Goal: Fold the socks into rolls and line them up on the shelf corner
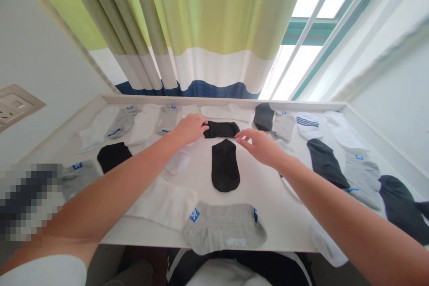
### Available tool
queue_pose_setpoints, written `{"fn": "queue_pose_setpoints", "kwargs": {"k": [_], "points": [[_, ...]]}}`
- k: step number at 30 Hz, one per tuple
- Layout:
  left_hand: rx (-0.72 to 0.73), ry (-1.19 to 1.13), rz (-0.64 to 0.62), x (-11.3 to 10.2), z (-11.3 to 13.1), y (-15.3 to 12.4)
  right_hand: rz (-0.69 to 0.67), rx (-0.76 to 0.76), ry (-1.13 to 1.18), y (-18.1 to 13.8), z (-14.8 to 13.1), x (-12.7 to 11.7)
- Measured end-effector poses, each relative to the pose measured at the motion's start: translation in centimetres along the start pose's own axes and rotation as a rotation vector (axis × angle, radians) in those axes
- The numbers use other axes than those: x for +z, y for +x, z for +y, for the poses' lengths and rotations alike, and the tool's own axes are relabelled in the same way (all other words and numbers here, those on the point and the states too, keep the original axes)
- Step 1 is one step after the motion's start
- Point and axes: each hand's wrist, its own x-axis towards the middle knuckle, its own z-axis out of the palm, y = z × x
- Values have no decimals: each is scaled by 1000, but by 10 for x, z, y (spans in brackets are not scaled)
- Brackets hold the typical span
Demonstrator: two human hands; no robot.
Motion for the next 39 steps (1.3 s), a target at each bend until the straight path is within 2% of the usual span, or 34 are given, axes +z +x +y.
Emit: {"fn": "queue_pose_setpoints", "kwargs": {"k": [5,11,16,21,23,26,29,33,36,39], "points": [[-132,9,-68,1,-10,29,21,183,-258,54,15,9],[-176,-31,-129,2,-9,47,20,244,-314,76,25,26],[-175,-147,-133,-1,-7,51,42,305,-228,84,28,29],[-147,-306,-76,-14,-5,44,121,360,10,80,29,20],[-147,-407,-53,-23,-4,40,152,382,133,74,29,13],[-156,-737,-11,-37,-2,32,192,397,319,57,26,-1],[-150,-1020,-49,-49,4,21,167,390,728,28,21,-13],[-86,-1079,-244,-56,16,4,-45,370,1225,-27,11,-11],[-12,-1085,-346,-55,27,-7,-183,387,1370,-68,-1,3],[56,-1061,-421,-54,36,-13,-181,400,1449,-95,-12,17]]}}
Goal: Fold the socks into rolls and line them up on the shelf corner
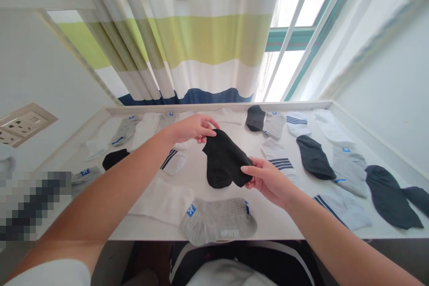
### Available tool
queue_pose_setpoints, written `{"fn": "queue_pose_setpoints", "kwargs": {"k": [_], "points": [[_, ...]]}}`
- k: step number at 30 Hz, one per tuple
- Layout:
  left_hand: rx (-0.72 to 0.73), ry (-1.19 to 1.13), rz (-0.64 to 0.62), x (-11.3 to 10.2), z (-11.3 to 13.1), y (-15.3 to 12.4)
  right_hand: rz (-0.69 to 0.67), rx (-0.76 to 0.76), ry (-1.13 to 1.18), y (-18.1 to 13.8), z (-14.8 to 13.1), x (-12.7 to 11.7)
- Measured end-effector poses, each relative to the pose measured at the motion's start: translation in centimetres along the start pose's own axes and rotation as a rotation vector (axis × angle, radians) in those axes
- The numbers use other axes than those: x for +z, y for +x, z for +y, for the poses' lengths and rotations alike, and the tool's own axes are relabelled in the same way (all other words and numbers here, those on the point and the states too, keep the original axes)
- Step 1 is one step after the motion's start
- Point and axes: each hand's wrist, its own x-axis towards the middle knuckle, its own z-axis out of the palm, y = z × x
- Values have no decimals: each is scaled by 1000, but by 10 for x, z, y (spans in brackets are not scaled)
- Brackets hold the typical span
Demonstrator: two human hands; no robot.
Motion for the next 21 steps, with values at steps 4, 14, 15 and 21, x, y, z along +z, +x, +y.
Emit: {"fn": "queue_pose_setpoints", "kwargs": {"k": [4,14,15,21], "points": [[-56,49,-49,4,8,0,-13,-10,48,-14,9,11],[-104,520,74,9,11,11,-54,37,125,-27,19,36],[-128,488,47,12,11,12,-56,40,151,-27,21,39],[-257,390,-46,19,14,23,-17,59,228,-23,29,49]]}}
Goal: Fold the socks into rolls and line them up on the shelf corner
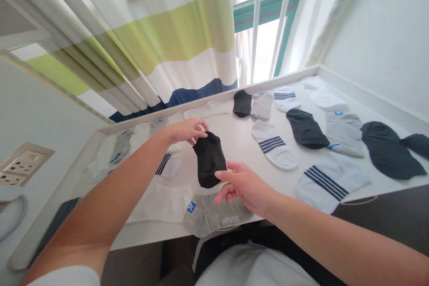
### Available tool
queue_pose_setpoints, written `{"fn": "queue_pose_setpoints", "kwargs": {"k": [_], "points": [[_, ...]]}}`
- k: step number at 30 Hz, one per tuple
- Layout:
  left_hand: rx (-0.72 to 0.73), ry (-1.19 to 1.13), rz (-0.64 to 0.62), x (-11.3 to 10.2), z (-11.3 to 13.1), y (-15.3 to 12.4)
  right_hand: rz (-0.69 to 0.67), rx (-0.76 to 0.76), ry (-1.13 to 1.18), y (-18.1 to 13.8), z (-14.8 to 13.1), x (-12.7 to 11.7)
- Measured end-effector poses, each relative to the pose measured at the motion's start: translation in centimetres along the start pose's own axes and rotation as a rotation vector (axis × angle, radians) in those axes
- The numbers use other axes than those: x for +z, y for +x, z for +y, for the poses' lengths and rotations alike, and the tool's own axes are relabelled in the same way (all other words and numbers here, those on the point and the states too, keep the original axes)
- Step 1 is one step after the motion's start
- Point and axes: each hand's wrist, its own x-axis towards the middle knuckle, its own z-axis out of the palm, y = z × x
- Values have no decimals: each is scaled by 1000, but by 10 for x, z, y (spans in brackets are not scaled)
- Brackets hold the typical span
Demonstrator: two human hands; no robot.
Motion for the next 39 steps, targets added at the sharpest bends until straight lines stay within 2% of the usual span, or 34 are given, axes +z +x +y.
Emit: {"fn": "queue_pose_setpoints", "kwargs": {"k": [3,10,17,27,39], "points": [[-12,-12,20,-3,-2,11,6,28,3,1,-1,-2],[-11,24,169,-1,-17,34,-14,92,-19,10,-6,-12],[-22,-97,126,4,-21,39,-46,96,-42,18,-11,-18],[35,73,184,12,-25,49,-33,105,-48,24,-10,-26],[65,78,187,14,-30,51,7,125,-84,26,-9,-25]]}}
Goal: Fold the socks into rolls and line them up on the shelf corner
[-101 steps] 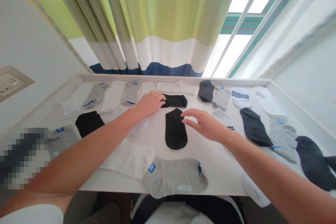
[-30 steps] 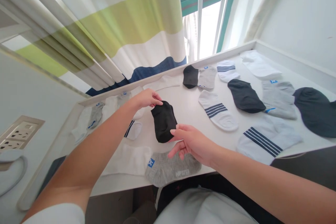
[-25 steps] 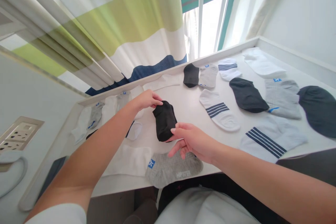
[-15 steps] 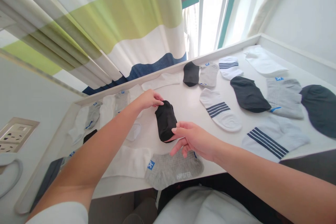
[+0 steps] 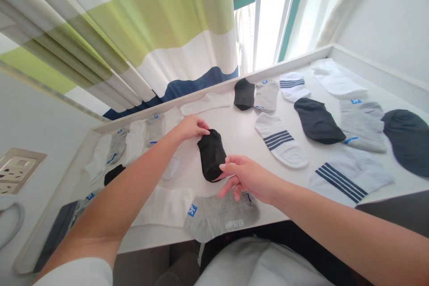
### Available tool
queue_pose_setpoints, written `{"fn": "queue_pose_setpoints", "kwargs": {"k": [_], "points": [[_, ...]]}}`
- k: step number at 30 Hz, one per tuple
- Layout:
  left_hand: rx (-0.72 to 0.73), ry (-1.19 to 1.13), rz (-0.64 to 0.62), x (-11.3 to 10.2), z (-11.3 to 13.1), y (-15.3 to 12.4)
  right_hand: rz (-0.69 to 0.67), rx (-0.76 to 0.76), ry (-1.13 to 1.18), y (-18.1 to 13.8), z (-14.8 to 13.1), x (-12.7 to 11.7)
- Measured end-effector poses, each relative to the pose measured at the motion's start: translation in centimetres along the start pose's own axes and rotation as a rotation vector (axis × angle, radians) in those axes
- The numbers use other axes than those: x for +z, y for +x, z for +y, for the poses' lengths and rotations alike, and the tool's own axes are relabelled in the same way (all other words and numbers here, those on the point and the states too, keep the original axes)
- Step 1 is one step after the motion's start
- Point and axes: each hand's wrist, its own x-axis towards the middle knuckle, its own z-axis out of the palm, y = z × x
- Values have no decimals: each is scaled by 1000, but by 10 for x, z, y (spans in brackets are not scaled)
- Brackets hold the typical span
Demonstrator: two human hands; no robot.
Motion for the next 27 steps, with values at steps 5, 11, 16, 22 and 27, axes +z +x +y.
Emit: {"fn": "queue_pose_setpoints", "kwargs": {"k": [5,11,16,22,27], "points": [[23,69,36,2,3,0,-23,7,-35,3,0,-3],[47,171,75,5,6,1,61,-22,-251,9,-1,-6],[23,211,113,6,9,-7,164,9,-644,8,-4,-5],[-29,333,179,1,7,-43,265,-55,-1121,-2,-31,-3],[-76,300,136,1,-3,-67,390,-163,-1367,4,-45,-13]]}}
